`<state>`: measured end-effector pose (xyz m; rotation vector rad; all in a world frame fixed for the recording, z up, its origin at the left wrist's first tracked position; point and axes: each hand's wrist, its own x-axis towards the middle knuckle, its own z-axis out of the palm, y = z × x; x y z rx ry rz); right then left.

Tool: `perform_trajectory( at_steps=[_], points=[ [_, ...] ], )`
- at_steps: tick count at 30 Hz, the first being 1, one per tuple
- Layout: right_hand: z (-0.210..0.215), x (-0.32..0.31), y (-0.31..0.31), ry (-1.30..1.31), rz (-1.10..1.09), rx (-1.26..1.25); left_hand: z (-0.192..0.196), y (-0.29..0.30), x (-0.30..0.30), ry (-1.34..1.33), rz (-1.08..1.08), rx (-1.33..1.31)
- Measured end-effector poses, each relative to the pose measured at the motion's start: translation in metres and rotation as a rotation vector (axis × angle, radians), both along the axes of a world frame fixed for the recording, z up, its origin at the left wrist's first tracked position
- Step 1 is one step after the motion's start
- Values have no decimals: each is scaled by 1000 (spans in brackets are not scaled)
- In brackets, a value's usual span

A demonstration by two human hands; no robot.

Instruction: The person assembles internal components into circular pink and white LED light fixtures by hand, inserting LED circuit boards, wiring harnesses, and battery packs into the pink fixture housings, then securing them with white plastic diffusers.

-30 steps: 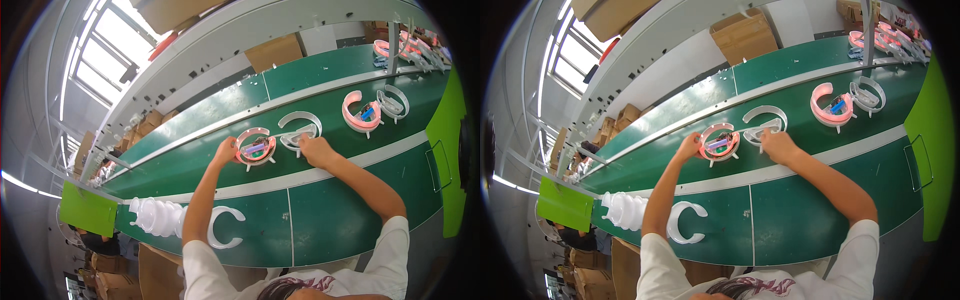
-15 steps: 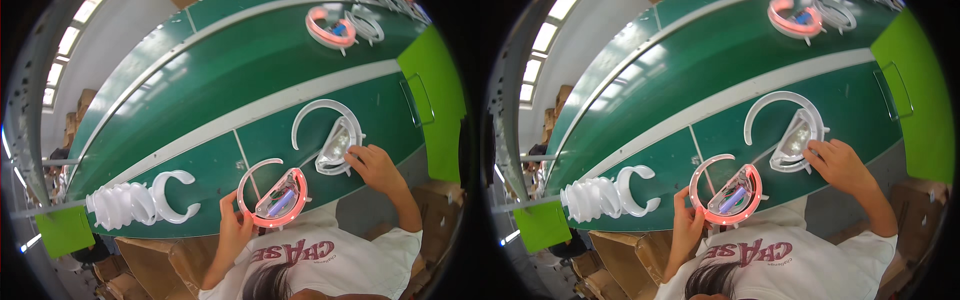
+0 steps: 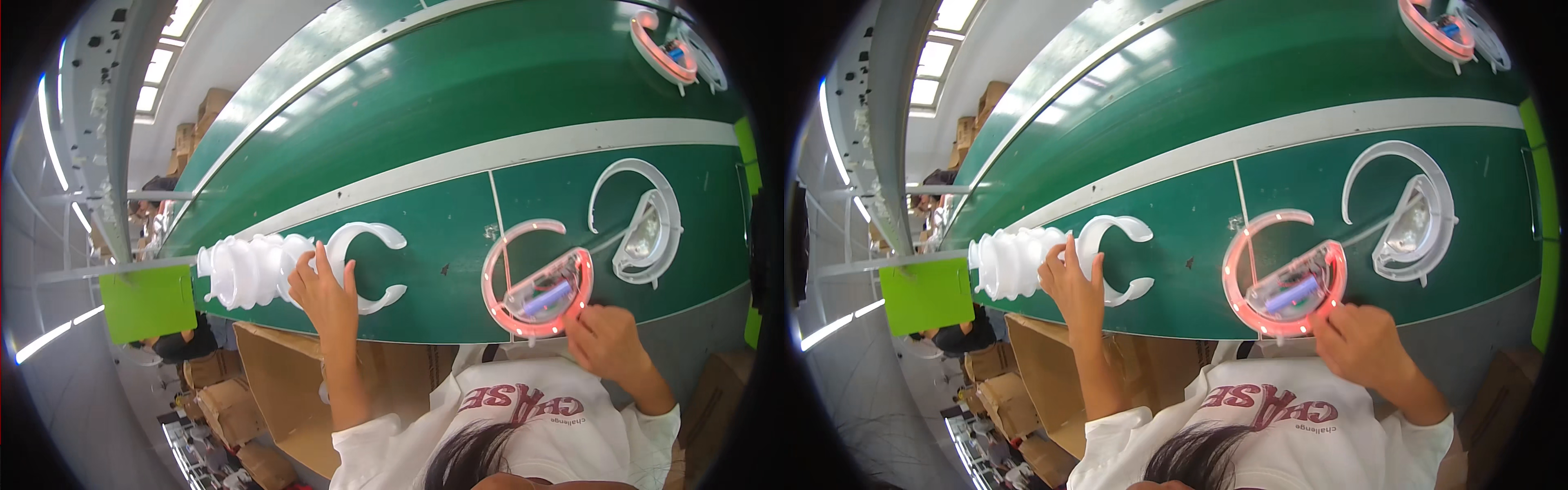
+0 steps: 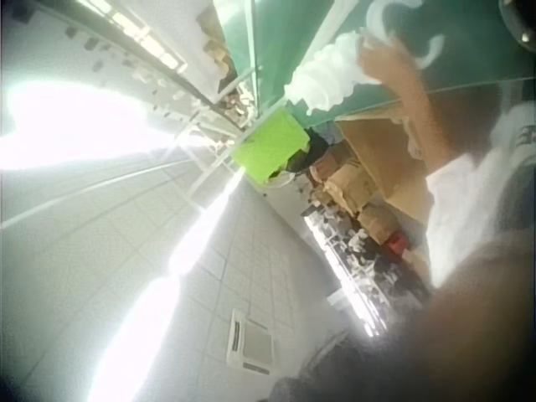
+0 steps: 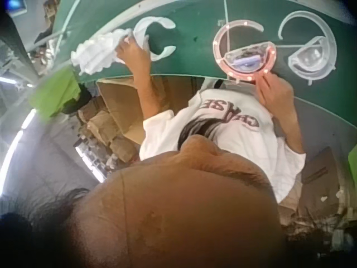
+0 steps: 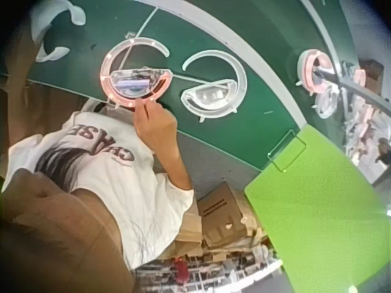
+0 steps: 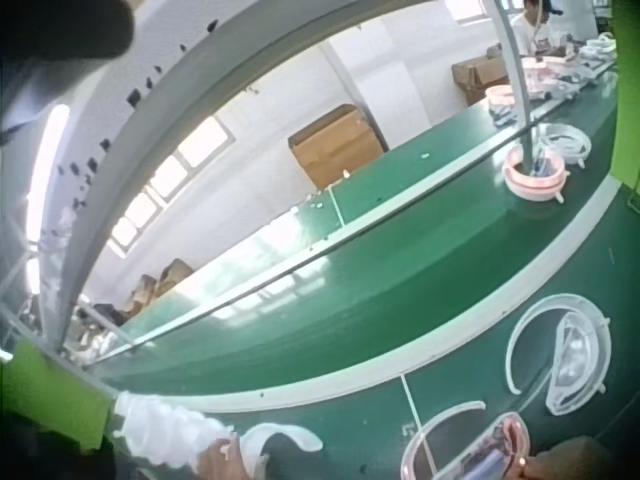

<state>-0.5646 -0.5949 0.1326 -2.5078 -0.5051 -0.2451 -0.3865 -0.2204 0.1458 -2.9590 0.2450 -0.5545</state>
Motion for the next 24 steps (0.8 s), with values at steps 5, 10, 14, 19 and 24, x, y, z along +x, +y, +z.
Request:
perform_trajectory(
  at_steps=[5, 10, 14, 19, 24],
  points=[
    [15, 8, -7, 14, -283, -48, -8, 12, 37, 67, -199, -127],
    [21, -13, 34, -301, -78, 48, 71, -1, -1, 499, -79, -627],
    [31, 6, 91, -557, 117, 98, 93, -63, -45, 449, -248, -691],
    [35, 6, 80, -561, -100, 212, 62, -119, -42, 585, -347, -814],
    [26, -2, 57, -404, -92, -71, 34, -142, -39, 683, -390, -844]
  ],
)
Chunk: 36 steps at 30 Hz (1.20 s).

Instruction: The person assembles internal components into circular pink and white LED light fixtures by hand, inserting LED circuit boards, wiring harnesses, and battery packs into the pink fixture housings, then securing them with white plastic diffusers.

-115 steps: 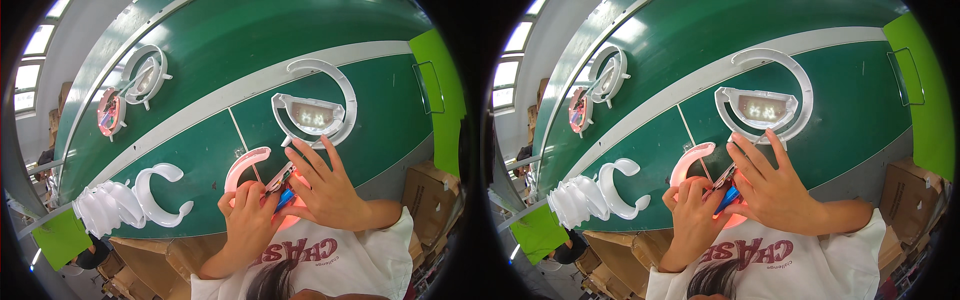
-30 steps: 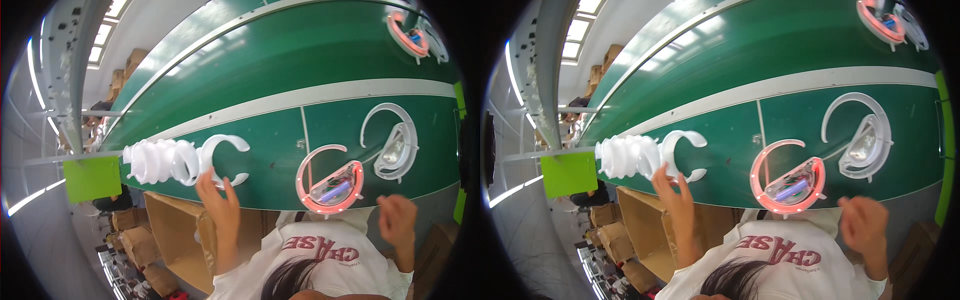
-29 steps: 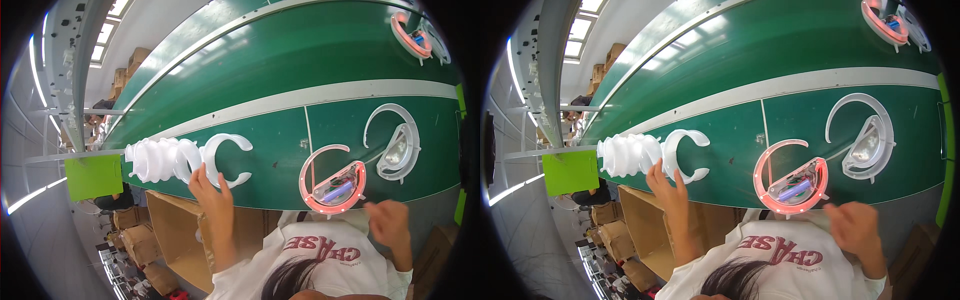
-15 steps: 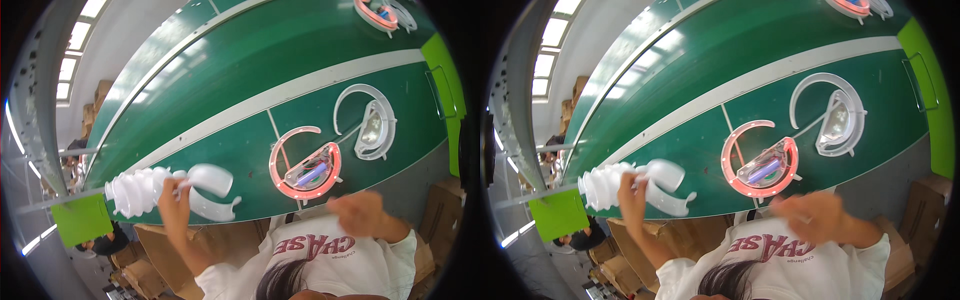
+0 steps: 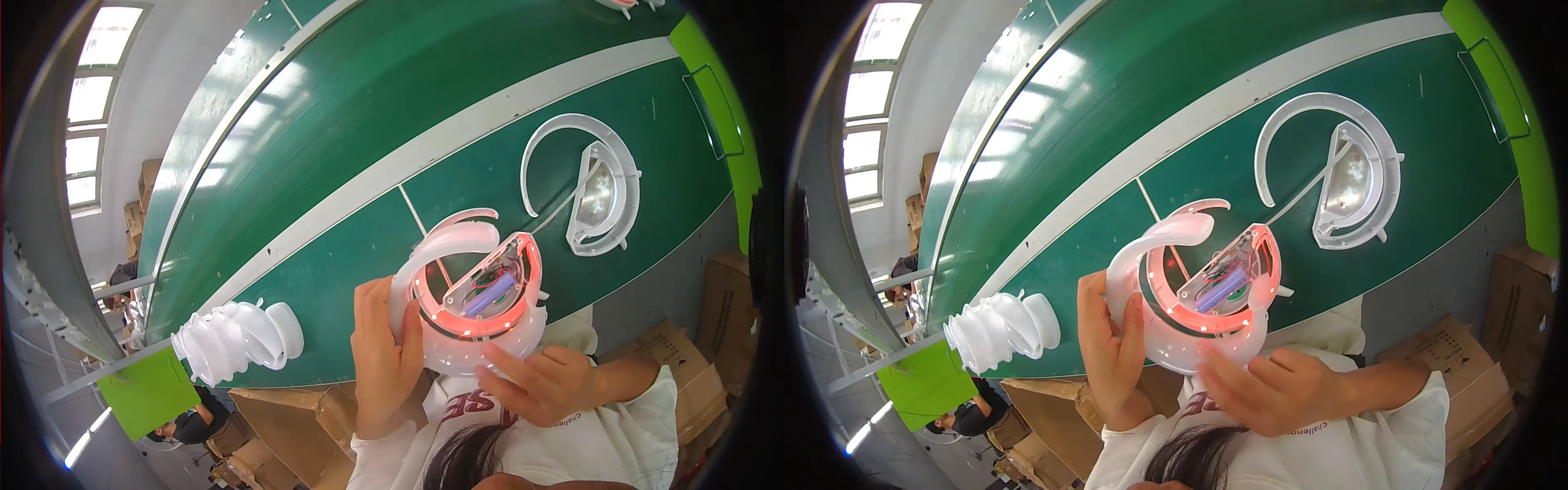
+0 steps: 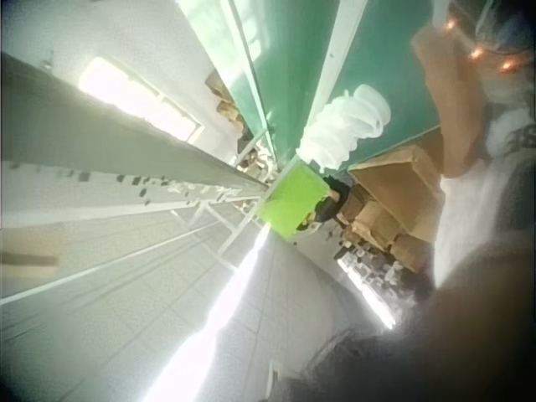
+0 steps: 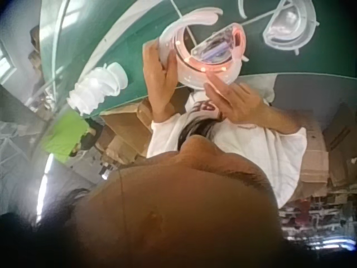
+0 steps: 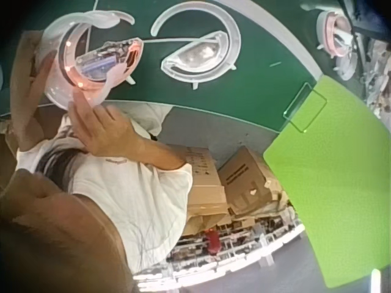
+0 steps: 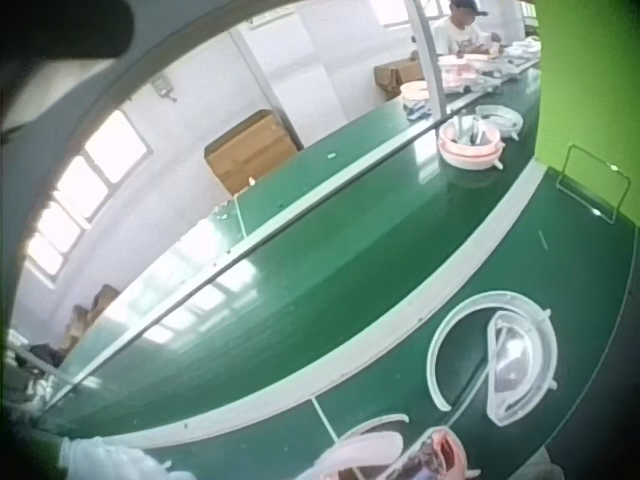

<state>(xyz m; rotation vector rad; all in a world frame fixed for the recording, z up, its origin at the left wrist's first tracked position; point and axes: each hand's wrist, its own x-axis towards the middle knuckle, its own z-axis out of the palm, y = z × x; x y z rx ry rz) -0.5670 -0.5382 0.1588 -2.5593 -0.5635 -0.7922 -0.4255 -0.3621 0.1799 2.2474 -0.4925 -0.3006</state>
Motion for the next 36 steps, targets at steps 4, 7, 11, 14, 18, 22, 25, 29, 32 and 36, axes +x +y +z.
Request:
perform_trajectory(
  at_steps=[4, 7, 11, 14, 18, 22, 25, 29, 32, 36],
  points=[
    [-13, -1, 4, 115, -71, 43, -16, -10, 8, 48, -22, 0],
    [-9, -3, -1, 145, -94, 102, -19, -9, 8, 146, 5, -25],
    [-19, 0, 0, 115, -43, 167, -20, -11, 7, 303, 40, -30],
    [-18, 5, 0, 151, -62, 202, -28, -13, 8, 286, 60, -72],
    [-20, 8, 1, 157, -55, 219, -29, -12, 8, 281, 65, -41],
    [-20, 7, 1, 145, -46, 238, -30, -12, 4, 192, -8, 34],
    [-21, 8, 0, 143, -58, 262, -25, -17, 4, 169, -44, 65],
    [-20, 10, -6, 159, -63, 265, -15, -25, 10, 261, -70, 196],
    [-17, 13, -11, 160, -23, 274, -10, -27, 11, -106, -166, 376],
    [-18, 13, -9, 163, -8, 272, 3, -30, 12, -456, -128, 186]
  ],
)
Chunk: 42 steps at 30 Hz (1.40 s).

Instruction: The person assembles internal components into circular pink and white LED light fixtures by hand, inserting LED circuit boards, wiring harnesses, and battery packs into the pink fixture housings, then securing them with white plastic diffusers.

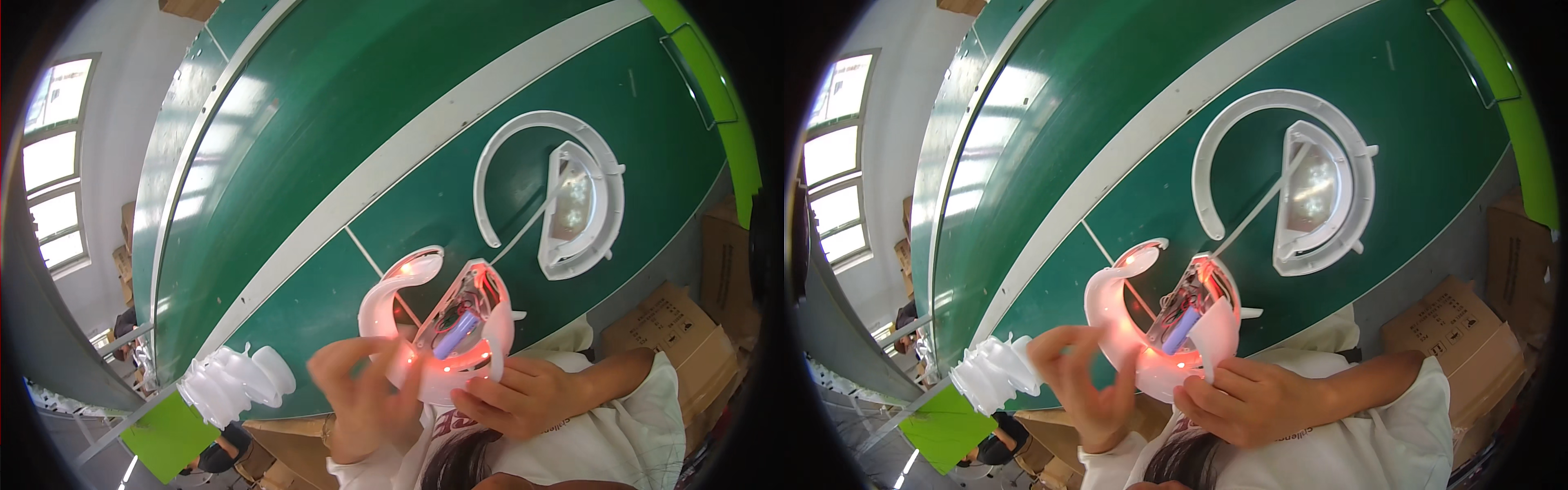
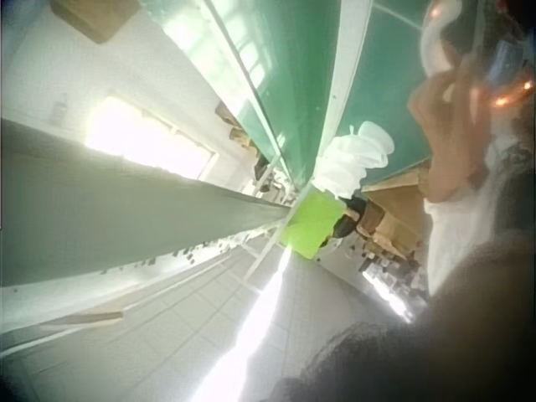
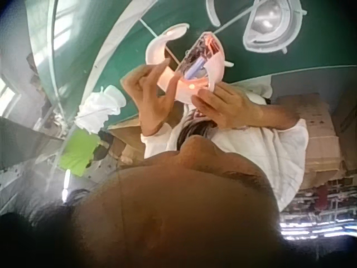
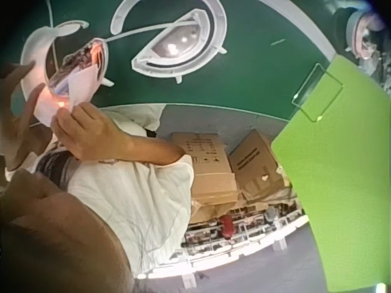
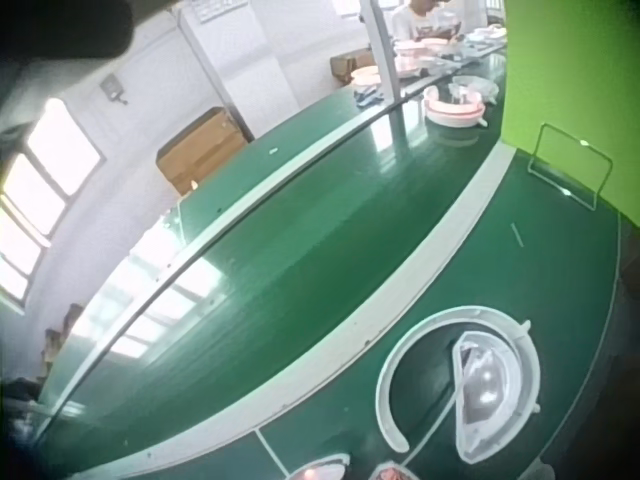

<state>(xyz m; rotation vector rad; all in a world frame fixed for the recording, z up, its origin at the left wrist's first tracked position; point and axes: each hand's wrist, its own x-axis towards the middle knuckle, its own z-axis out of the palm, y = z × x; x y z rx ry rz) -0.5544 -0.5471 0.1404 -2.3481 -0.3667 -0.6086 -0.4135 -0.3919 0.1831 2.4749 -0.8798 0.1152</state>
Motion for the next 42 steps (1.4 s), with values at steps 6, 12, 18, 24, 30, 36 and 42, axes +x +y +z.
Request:
perform_trajectory(
  at_steps=[6, 12, 18, 24, 30, 36, 42],
  points=[
    [-3, -5, 3, -3, 11, 44, -12, -46, 19, 283, -700, 128],
    [-2, -2, -1, 35, 49, 45, -18, -56, 21, 144, -652, -16],
    [-5, 4, -11, 76, 77, 137, -11, -64, 18, 212, -472, 73],
    [-15, 3, -20, 97, 80, 153, -16, -58, 19, 264, -404, 15],
    [-16, 6, -24, 79, 107, 138, -20, -53, 21, 319, -434, -77],
    [-24, 4, -35, 200, 128, 195, -5, -44, 24, 356, -408, -92],
    [-23, 4, -46, 230, 97, 35, -19, 6, 27, 437, -70, -182]
  ],
)
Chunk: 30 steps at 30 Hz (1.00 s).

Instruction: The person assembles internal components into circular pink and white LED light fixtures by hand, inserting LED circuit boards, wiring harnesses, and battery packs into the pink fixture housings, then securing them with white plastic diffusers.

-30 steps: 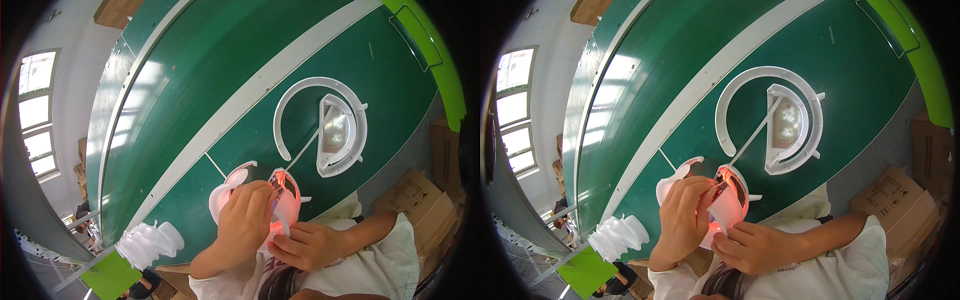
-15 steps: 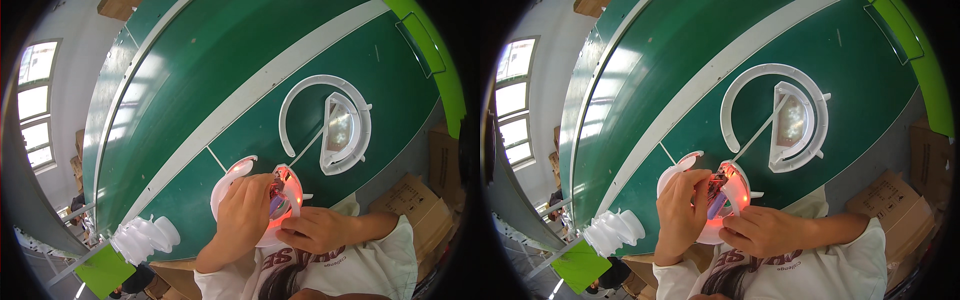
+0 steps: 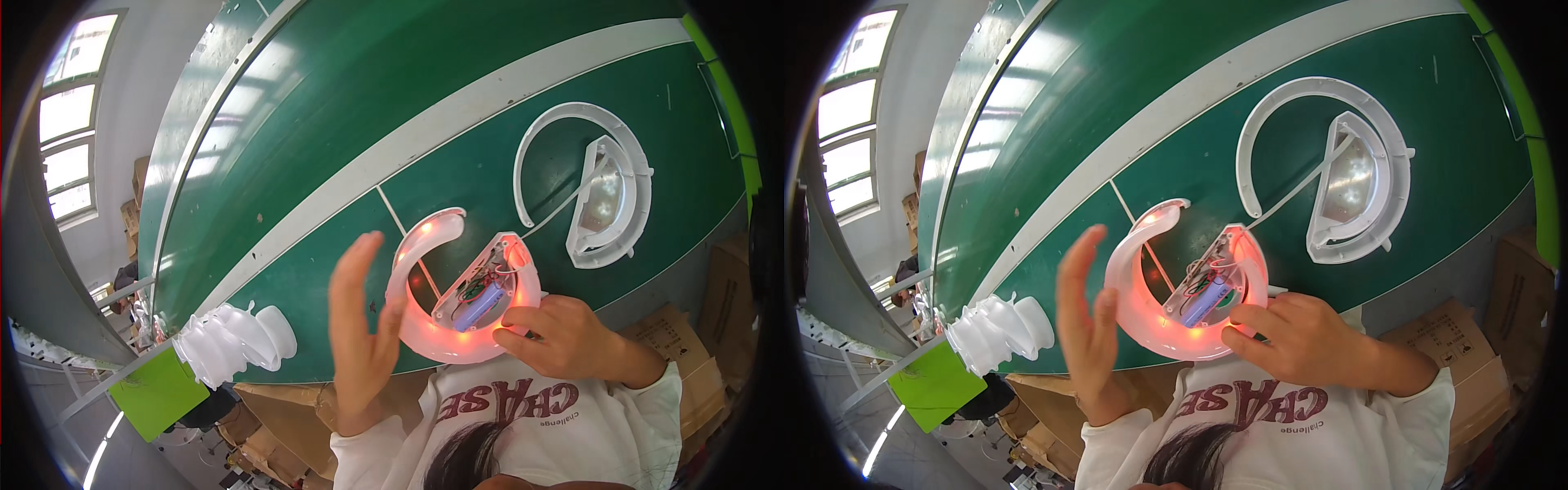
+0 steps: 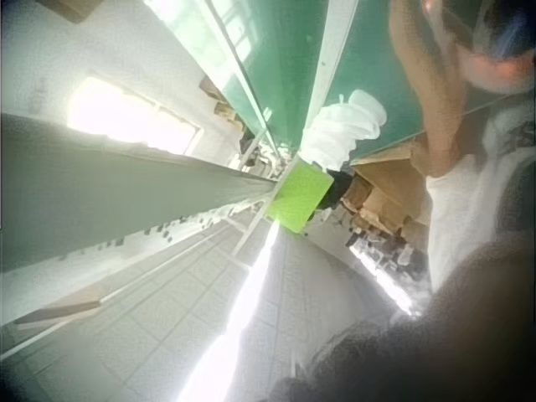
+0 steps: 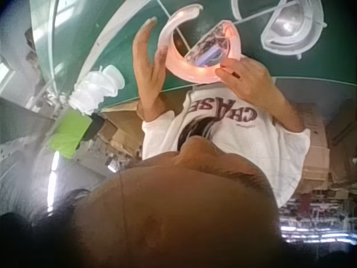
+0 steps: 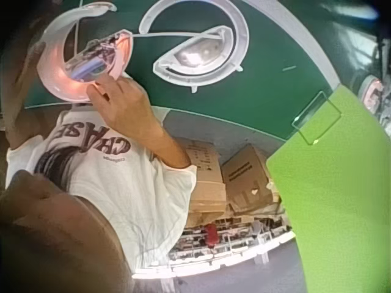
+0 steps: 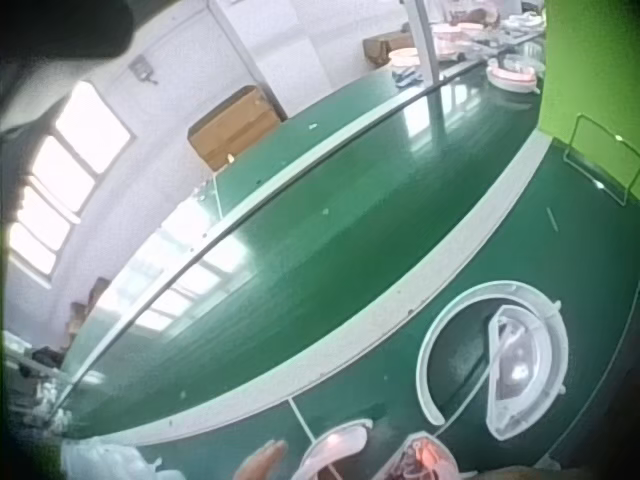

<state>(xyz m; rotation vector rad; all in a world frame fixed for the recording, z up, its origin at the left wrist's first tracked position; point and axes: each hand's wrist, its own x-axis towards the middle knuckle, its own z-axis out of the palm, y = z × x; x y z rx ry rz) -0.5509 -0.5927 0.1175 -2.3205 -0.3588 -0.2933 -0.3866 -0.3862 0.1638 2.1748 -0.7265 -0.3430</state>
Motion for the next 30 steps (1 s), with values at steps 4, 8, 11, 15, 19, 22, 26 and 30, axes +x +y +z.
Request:
perform_trajectory(
  at_steps=[4, 8, 11, 15, 19, 22, 26, 30],
  points=[
    [-7, -1, 2, -52, 6, -11, -27, -1, -28, 279, 46, -188],
    [-11, -2, 5, -89, -23, -2, -22, 0, -22, 251, -14, -83],
    [-15, -3, 7, -111, -30, -4, -19, 3, -23, 257, 24, -78],
    [17, -4, -2, -79, 5, -60, -27, 1, -20, 133, -7, -115],
    [29, 35, -19, -213, -151, -87, -43, 11, -13, 242, 48, -339],
    [28, 84, -18, -171, -202, -90, -43, 7, -14, 418, 288, -564],
    [24, 104, -19, -44, -39, -189, -49, -1, -7, 205, 243, -197],
    [26, 112, -23, -70, 1, -80, -55, -1, -11, 25, 179, -131]
  ],
)
